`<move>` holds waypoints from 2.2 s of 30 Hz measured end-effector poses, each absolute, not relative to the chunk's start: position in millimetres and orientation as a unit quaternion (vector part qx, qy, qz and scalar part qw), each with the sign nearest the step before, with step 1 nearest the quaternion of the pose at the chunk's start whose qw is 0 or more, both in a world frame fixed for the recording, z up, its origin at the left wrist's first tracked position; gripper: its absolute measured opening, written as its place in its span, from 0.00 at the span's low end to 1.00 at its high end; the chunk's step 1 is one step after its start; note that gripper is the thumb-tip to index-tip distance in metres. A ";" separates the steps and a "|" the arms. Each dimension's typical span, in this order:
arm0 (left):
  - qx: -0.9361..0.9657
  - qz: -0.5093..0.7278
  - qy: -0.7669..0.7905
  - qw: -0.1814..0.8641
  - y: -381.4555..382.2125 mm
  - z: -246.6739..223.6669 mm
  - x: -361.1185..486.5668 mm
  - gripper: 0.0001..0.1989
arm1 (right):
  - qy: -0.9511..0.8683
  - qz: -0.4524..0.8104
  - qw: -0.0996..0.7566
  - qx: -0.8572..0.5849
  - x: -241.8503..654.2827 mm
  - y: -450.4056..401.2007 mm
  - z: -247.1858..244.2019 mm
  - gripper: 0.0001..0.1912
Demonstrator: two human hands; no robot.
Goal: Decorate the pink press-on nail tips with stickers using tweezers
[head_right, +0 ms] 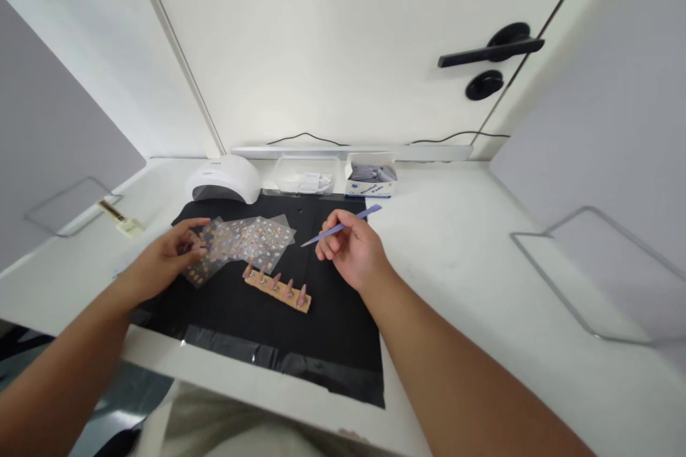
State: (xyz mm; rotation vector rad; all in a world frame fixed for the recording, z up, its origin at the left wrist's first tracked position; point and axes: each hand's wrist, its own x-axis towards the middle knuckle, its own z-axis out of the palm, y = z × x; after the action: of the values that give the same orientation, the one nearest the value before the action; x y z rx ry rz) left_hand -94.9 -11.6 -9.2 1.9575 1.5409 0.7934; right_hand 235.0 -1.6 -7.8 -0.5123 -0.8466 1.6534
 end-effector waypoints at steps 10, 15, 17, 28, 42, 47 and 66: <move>0.564 0.565 0.338 0.499 -1.6 35.0 -14.8 0.29 | -0.395 0.656 0.626 -0.144 229.7 -23.6 14.8 0.12; 0.602 0.546 0.362 0.455 -10.9 11.9 2.0 0.06 | -0.505 0.613 0.596 -0.120 223.4 -43.1 30.4 0.15; 0.632 0.526 0.368 0.434 -15.4 5.8 2.2 0.03 | -0.544 0.600 0.574 -0.122 220.6 -48.1 33.0 0.16; 0.693 0.502 0.281 0.434 -25.6 -5.2 -0.1 0.14 | -0.559 0.552 0.598 -0.158 208.3 -52.5 16.7 0.15; 0.690 0.476 0.264 0.477 -29.0 1.3 -7.3 0.19 | -0.587 0.479 0.620 -0.204 205.1 -52.0 10.1 0.15; 0.688 0.482 0.266 0.473 -28.6 3.4 -9.1 0.20 | -0.583 0.479 0.626 -0.199 202.4 -52.4 10.8 0.15; 0.614 0.577 0.216 0.494 5.2 -2.4 -20.7 0.15 | -0.580 0.446 0.641 -0.231 207.7 -38.4 4.0 0.17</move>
State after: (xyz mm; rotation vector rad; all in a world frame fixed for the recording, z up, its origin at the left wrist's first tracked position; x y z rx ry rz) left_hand -20.7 5.2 -2.4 1.4893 0.5230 1.3991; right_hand 207.7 -38.4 4.0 -0.5258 -1.3231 1.0177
